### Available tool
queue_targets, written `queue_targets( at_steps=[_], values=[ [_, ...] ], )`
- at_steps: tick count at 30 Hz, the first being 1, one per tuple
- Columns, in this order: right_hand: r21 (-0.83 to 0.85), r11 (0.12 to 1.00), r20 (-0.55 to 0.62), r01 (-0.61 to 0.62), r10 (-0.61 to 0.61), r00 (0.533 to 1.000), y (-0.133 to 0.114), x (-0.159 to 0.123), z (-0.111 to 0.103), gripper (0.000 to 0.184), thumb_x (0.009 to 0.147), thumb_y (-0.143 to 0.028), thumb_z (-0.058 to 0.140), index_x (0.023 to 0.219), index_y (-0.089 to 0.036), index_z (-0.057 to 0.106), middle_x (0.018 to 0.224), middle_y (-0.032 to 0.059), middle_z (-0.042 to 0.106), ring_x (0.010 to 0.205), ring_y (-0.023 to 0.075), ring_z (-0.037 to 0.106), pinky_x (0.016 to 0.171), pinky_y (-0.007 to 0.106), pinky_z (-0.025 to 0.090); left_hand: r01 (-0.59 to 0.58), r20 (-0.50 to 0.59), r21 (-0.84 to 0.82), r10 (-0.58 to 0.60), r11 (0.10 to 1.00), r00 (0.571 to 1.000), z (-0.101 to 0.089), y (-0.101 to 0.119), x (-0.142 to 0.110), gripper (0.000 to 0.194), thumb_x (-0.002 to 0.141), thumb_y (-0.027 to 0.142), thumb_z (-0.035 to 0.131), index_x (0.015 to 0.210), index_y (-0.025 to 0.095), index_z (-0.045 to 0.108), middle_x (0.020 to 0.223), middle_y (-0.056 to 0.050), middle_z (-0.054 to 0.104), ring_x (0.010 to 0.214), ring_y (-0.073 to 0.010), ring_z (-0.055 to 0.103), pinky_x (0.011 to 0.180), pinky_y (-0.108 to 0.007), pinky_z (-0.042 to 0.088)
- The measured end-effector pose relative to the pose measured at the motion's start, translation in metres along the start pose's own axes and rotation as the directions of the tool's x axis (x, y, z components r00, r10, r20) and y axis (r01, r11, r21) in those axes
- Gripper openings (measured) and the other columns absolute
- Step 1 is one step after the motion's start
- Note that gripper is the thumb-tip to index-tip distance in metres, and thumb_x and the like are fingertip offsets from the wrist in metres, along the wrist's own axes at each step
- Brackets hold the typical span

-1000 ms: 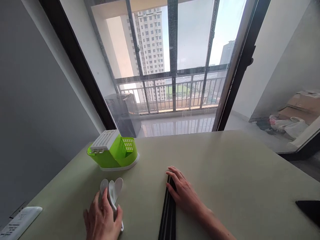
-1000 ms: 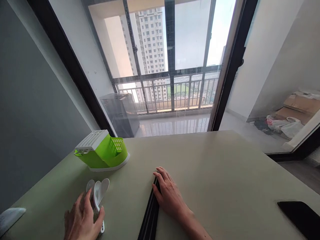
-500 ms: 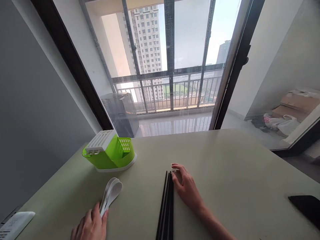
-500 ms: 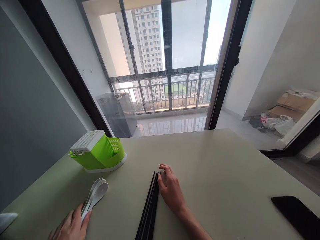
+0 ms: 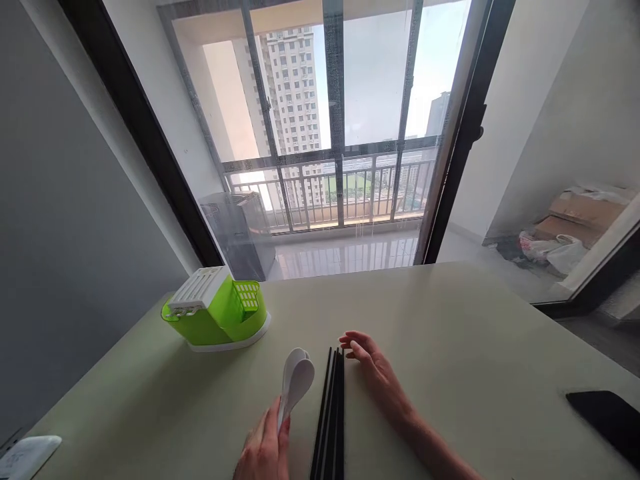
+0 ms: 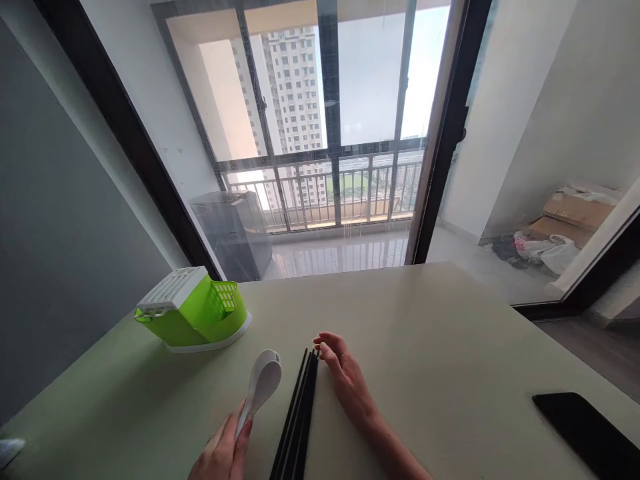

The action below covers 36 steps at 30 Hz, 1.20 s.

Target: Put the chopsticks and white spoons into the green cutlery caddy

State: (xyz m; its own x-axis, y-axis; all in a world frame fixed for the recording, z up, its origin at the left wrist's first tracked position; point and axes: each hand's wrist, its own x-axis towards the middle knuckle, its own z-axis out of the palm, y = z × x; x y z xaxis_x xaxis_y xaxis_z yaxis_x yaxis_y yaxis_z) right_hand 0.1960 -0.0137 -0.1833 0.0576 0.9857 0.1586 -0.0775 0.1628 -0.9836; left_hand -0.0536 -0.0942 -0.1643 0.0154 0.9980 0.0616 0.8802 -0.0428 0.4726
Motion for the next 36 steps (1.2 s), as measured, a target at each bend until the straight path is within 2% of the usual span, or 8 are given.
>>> queue_targets(
  at_steps=[3,7,10,12,15,19,28,36],
  values=[
    [0.099,0.995,0.052,0.018,-0.023,0.998,-0.003,-0.001,-0.004,0.055,0.102,-0.062,0.041,0.139,-0.024,0.056,0.135,0.0117,0.069,0.121,0.0265,0.068,0.103,0.042,0.055,-0.102,0.117,-0.035,0.105,0.994,0.988,0.025,0.039,-0.001,0.053,0.107,0.036,0.03,0.148,0.019,0.058,0.141,-0.013,0.069,0.129,-0.0259,0.066,0.105,-0.039,0.056],
    [0.093,0.995,0.065,0.03,-0.036,0.997,-0.006,-0.002,-0.006,0.055,0.099,-0.066,0.046,0.131,-0.024,0.062,0.134,0.0119,0.07,0.113,0.0277,0.072,0.098,0.041,0.057,-0.135,0.048,0.056,0.133,0.989,0.99,0.059,0.083,0.0,0.051,0.106,0.025,0.028,0.145,0.018,0.061,0.137,-0.014,0.071,0.124,-0.0256,0.068,0.105,-0.038,0.054],
    [0.157,0.987,0.046,-0.03,0.023,0.999,-0.006,0.001,-0.01,0.05,0.095,-0.067,0.054,0.111,-0.022,0.068,0.111,0.0106,0.076,0.084,0.0243,0.075,0.075,0.035,0.06,-0.201,0.035,0.072,0.198,0.977,0.979,0.075,0.103,0.001,0.052,0.105,0.021,0.027,0.144,0.017,0.062,0.129,-0.014,0.074,0.115,-0.0233,0.072,0.096,-0.031,0.055],
    [0.189,0.98,0.02,-0.063,0.06,0.998,-0.005,0.005,-0.014,0.051,0.092,-0.068,0.06,0.106,-0.02,0.069,0.096,0.008,0.075,0.068,0.0205,0.071,0.061,0.031,0.055,-0.211,0.027,0.106,0.21,0.972,0.977,0.081,0.11,0.002,0.052,0.105,0.019,0.029,0.145,0.017,0.061,0.128,-0.015,0.075,0.111,-0.023,0.073,0.094,-0.029,0.054],
    [0.16,0.985,0.0,-0.069,0.069,0.998,-0.002,0.011,-0.02,0.053,0.089,-0.069,0.063,0.106,-0.02,0.07,0.086,0.0054,0.073,0.063,0.0184,0.067,0.055,0.029,0.052,-0.203,0.03,0.184,0.2,0.962,0.979,0.087,0.116,0.003,0.052,0.104,0.016,0.03,0.147,0.016,0.059,0.128,-0.016,0.074,0.108,-0.0238,0.074,0.091,-0.031,0.055],
    [0.014,1.0,0.005,-0.021,0.021,1.0,-0.001,0.014,-0.026,0.049,0.094,-0.065,0.058,0.107,-0.02,0.071,0.087,0.0055,0.074,0.066,0.0184,0.069,0.061,0.03,0.055,-0.207,0.053,0.256,0.2,0.944,0.978,0.095,0.119,0.003,0.053,0.104,0.016,0.027,0.146,0.012,0.059,0.125,-0.019,0.074,0.108,-0.0262,0.074,0.091,-0.035,0.056],
    [-0.163,0.986,0.039,0.045,-0.04,0.998,-0.001,0.012,-0.03,0.036,0.099,-0.047,0.052,0.11,-0.02,0.072,0.081,0.0032,0.074,0.068,0.0182,0.069,0.068,0.03,0.055,-0.267,0.123,0.27,0.242,0.925,0.962,0.098,0.116,0.003,0.052,0.097,0.015,0.041,0.146,0.011,0.058,0.119,-0.018,0.074,0.105,-0.0261,0.074,0.087,-0.031,0.057],
    [-0.244,0.963,0.034,0.111,-0.106,0.994,0.001,0.01,-0.029,0.029,0.098,-0.033,0.052,0.111,-0.019,0.073,0.078,0.0017,0.073,0.07,0.0175,0.068,0.072,0.03,0.054,-0.283,0.037,0.381,0.292,0.88,0.956,0.105,0.106,-0.013,0.059,0.088,0.017,0.055,0.147,0.013,0.06,0.129,-0.02,0.07,0.11,-0.0298,0.069,0.089,-0.034,0.056]
  ],
)
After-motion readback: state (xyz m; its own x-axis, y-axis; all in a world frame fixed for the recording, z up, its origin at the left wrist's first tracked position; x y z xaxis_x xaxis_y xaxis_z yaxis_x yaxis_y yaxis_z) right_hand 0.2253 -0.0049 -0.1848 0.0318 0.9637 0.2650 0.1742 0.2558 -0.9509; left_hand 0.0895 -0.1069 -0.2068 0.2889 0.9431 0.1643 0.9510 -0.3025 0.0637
